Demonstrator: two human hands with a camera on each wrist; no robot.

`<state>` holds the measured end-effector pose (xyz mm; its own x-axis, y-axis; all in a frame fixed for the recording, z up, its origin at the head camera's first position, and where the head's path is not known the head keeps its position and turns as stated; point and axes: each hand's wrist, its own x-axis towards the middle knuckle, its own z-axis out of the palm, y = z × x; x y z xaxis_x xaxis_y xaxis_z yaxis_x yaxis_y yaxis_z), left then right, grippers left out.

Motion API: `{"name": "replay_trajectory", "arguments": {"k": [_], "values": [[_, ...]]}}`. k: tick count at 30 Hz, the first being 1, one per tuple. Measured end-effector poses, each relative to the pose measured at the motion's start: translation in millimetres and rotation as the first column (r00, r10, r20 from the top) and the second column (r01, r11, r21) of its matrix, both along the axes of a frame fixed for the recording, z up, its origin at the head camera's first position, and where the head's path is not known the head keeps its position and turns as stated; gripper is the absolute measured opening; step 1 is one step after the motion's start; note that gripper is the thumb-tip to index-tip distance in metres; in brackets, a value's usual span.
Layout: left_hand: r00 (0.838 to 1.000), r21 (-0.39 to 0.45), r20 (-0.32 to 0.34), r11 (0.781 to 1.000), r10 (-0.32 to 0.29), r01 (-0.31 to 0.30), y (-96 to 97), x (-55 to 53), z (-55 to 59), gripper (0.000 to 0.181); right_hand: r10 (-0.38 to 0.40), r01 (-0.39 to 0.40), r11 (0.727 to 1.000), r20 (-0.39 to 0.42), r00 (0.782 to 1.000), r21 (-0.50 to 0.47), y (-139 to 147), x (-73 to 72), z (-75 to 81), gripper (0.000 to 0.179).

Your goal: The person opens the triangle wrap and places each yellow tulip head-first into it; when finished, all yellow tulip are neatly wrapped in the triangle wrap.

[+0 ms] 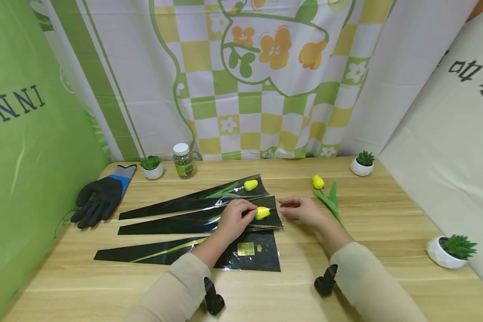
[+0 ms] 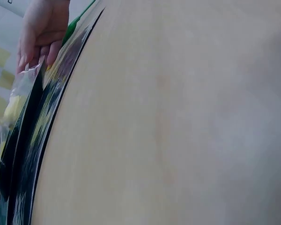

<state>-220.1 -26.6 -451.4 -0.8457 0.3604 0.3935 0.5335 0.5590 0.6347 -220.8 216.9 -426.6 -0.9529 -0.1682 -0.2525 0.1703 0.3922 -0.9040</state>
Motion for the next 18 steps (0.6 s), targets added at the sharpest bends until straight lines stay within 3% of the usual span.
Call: {"name": "replay_trajectory", "arguments": {"k": [9,14,18], "values": [[1.0,0.072,0.004,0.997,-0.014,0.014,-14.4,16.7,3.9,0.015,0.043,-0.034,0.996,-0.115,0.992,0.077,42.5,34.8,19.1,0.052],[0.996,0.102,0.066,0.994,-0.055,0.048,-20.5,35.6,2.4,0.016,-0.007,0.025,0.988,-0.119,0.993,0.151,74.2,57.9,23.5,0.053],[0.996,0.091,0.054,0.993,-0.076,0.071,-22.7,50.0,0.7,0.015,-0.044,0.072,0.975,-0.134,0.99,0.212,95.4,72.7,23.6,0.054]]}}
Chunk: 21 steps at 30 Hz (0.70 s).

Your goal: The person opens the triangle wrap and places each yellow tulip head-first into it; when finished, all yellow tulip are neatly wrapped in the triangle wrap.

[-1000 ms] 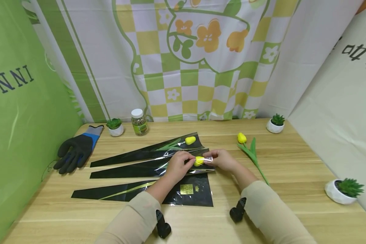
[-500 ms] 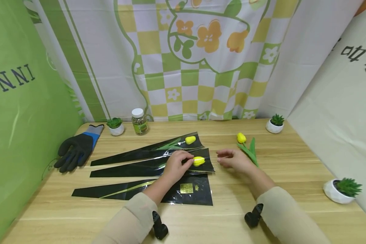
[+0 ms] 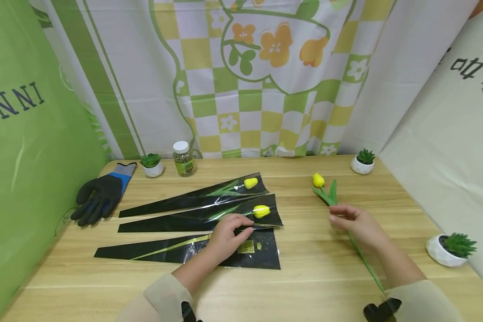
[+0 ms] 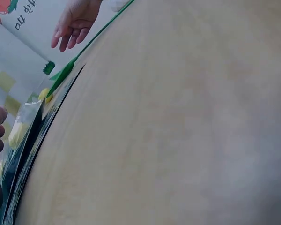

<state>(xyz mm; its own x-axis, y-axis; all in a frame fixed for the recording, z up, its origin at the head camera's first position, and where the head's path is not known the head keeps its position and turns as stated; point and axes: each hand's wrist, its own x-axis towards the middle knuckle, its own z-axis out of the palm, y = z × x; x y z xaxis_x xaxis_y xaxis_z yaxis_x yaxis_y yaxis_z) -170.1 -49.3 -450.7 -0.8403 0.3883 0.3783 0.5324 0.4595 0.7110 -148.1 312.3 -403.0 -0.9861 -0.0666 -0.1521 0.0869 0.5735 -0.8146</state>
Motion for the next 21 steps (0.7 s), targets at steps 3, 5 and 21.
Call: {"name": "replay_trajectory", "arguments": {"k": [3,5,21], "values": [[0.999,-0.007,-0.019,1.0,-0.028,0.028,-0.7,8.3,0.4,0.016,-0.03,0.031,0.999,-0.013,0.999,0.022,12.8,8.1,-1.6,0.056],[0.998,-0.017,-0.011,0.998,-0.055,0.055,-0.5,13.1,0.0,0.017,-0.042,0.043,0.999,-0.019,0.999,0.018,20.6,13.0,-4.2,0.057],[0.994,-0.346,-0.061,0.936,-0.085,0.059,5.7,22.8,-9.1,0.022,-0.043,0.042,0.958,0.0,0.999,0.284,31.2,18.9,-19.9,0.057]]}}
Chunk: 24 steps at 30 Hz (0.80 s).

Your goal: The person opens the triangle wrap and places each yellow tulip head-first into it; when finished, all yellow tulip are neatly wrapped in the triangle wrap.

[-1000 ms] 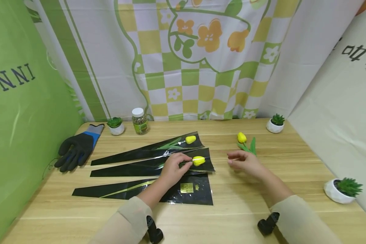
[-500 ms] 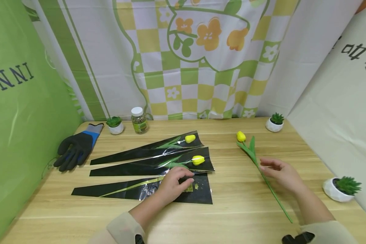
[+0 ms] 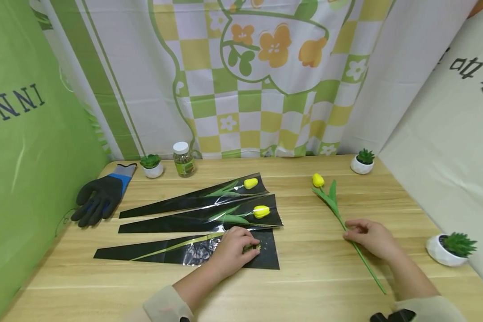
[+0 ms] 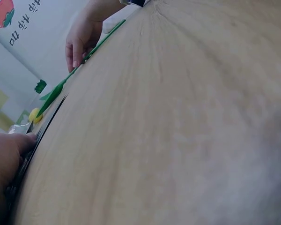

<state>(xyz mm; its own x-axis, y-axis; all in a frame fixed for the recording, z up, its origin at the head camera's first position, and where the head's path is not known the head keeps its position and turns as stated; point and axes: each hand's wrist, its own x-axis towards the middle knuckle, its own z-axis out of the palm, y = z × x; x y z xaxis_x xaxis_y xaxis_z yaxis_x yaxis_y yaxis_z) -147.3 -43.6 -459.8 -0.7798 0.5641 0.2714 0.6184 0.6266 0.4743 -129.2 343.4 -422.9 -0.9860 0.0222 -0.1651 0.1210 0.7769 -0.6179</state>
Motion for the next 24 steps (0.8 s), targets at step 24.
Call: {"name": "replay_trajectory", "arguments": {"k": [24], "values": [[0.997,-0.065,-0.08,0.998,0.003,-0.008,0.4,1.1,0.7,0.017,-0.013,0.021,0.994,-0.074,0.997,0.109,-6.8,5.6,-4.3,0.046]]}}
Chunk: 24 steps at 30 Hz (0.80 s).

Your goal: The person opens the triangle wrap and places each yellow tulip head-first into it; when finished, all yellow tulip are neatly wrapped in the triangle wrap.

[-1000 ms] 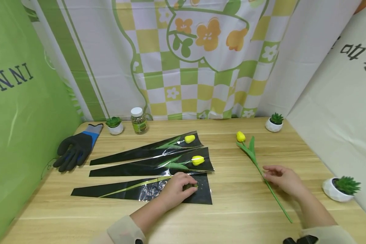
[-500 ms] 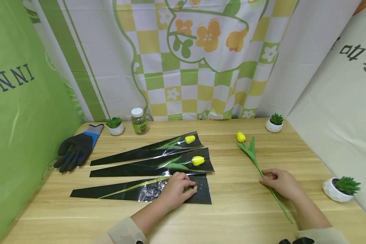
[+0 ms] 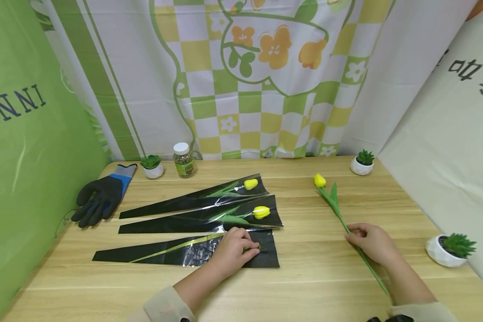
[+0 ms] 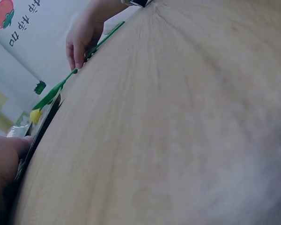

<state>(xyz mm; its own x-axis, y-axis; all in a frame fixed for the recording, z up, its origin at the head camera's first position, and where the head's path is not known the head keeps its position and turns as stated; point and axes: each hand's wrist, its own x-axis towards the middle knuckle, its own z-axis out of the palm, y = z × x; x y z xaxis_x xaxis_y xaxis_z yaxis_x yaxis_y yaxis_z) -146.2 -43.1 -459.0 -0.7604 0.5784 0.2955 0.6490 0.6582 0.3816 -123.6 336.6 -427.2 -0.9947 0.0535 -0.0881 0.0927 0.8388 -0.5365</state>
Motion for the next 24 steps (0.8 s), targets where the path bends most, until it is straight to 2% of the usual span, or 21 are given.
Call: {"name": "replay_trajectory", "arguments": {"k": [3,5,8,10,11,14,16,18,19,21,24], "values": [[1.0,0.008,-0.008,1.0,0.001,-0.001,0.1,0.1,-1.3,0.017,-0.02,0.02,1.0,0.002,1.0,-0.002,-0.3,-0.7,0.5,0.044],[1.0,0.036,0.007,0.999,0.003,-0.003,0.1,0.2,-2.2,0.016,-0.042,0.042,0.998,0.022,0.999,-0.036,-0.1,-0.9,1.3,0.046],[0.998,0.112,0.058,0.994,0.011,-0.017,0.1,0.0,-3.7,0.015,-0.081,0.096,0.981,0.09,0.993,-0.17,-0.7,-0.3,2.7,0.051],[0.995,0.165,0.098,0.986,0.013,-0.029,0.2,0.0,-3.7,0.015,-0.108,0.143,0.95,0.138,0.985,-0.276,-1.8,0.1,3.3,0.055],[0.993,0.187,0.115,0.982,0.012,-0.034,0.2,0.0,-3.7,0.015,-0.12,0.169,0.924,0.158,0.98,-0.344,-2.8,0.3,3.4,0.057],[0.991,0.225,0.135,0.974,0.006,-0.036,0.5,-0.1,-3.0,0.016,-0.15,0.237,0.799,0.198,0.969,-0.553,-8.3,-0.3,3.4,0.05],[0.991,0.234,0.135,0.972,0.002,-0.034,0.9,-0.4,-2.4,0.016,-0.17,0.274,0.674,0.217,0.961,-0.686,-13.3,-1.4,3.7,0.034],[0.992,0.233,0.128,0.972,0.002,-0.032,1.4,-0.5,-1.5,0.016,-0.19,0.293,0.555,0.224,0.956,-0.778,-20.3,-2.6,3.9,0.016],[0.992,0.231,0.124,0.972,0.004,-0.032,1.6,-0.7,-1.0,0.016,-0.186,0.287,0.534,0.22,0.957,-0.795,-24.1,-2.9,4.2,0.015],[0.993,0.22,0.116,0.975,0.007,-0.032,1.9,-0.8,0.1,0.016,-0.189,0.283,0.464,0.219,0.957,-0.84,-31.2,-3.7,3.9,0.009],[0.996,0.204,0.092,0.979,0.007,-0.026,2.4,-1.5,0.4,0.016,-0.18,0.27,0.418,0.213,0.96,-0.867,-41.9,-4.2,2.5,0.016]]}}
